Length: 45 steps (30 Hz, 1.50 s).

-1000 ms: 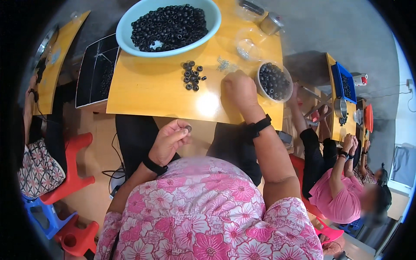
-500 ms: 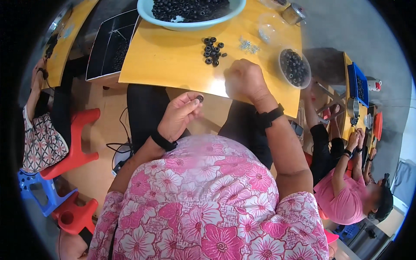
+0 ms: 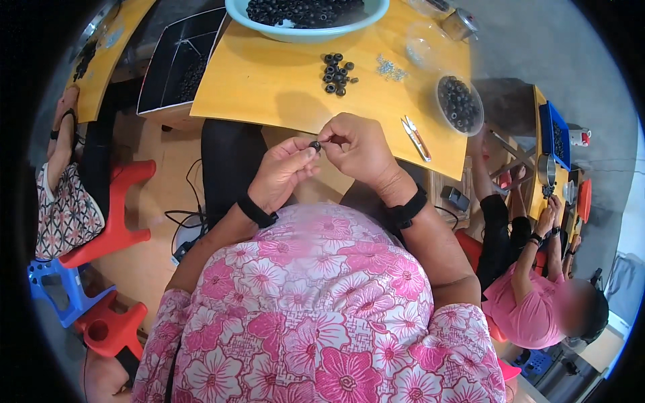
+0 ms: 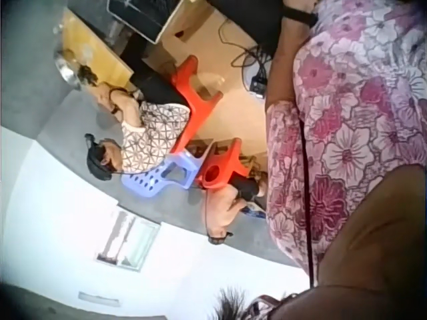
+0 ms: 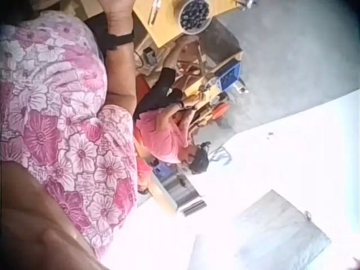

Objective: Assembling small black plastic components by inserting small pins manually.

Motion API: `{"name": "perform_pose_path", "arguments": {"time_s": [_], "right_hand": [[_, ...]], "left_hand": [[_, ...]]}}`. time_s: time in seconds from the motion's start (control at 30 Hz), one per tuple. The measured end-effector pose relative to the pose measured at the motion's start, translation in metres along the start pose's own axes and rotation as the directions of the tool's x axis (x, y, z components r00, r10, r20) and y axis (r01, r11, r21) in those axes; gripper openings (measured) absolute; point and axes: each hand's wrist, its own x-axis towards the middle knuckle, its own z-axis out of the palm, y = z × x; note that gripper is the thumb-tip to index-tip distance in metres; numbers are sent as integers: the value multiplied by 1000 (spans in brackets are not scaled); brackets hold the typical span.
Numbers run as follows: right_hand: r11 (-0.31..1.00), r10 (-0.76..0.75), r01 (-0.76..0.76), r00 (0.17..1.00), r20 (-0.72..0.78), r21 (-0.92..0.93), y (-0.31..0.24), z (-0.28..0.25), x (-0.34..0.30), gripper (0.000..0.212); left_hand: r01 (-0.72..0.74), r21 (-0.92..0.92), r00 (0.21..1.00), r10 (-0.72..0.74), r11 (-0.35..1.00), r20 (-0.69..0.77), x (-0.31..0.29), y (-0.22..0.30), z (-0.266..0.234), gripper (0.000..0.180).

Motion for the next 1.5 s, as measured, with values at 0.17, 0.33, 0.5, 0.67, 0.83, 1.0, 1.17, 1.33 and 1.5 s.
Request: {"name": "perform_pose_path", "arguments": {"time_s": [0.17,0.33,0.5,0.67,0.83,1.0,1.17,1.33,1.5], "right_hand": [[990,-78,78,997,5,-118,-10,1,1,12],[994,-63,60,998,-26,-92,-3,1,1,12],[939,-187,195,981,57,-283,-15,2,3,10],[867,-242,260,965,98,-425,-27,7,-1,13],[943,-186,177,982,-5,-281,-23,10,-4,22],[917,-241,235,970,22,-322,-30,16,-10,23],[999,-25,31,987,-156,37,-9,19,-7,24],[998,-63,64,991,-118,2,-8,15,-3,20],[983,-171,166,982,-74,-72,-4,19,-5,27]], "left_hand": [[-2,22,1000,2,1000,-17,-1,2,1,14],[-11,32,1000,11,999,-9,-2,2,1,13],[-26,18,1000,26,1000,-7,-3,2,0,14],[-53,-10,998,53,999,16,-2,-1,-4,15],[-37,14,999,37,999,-4,-3,-1,-3,18],[-62,-63,998,61,996,-25,-3,-1,2,18],[-54,-35,998,56,998,36,2,2,-4,18],[-57,-66,997,60,996,48,5,1,-6,19],[8,-116,998,-1,993,59,-1,4,-8,19]]}}
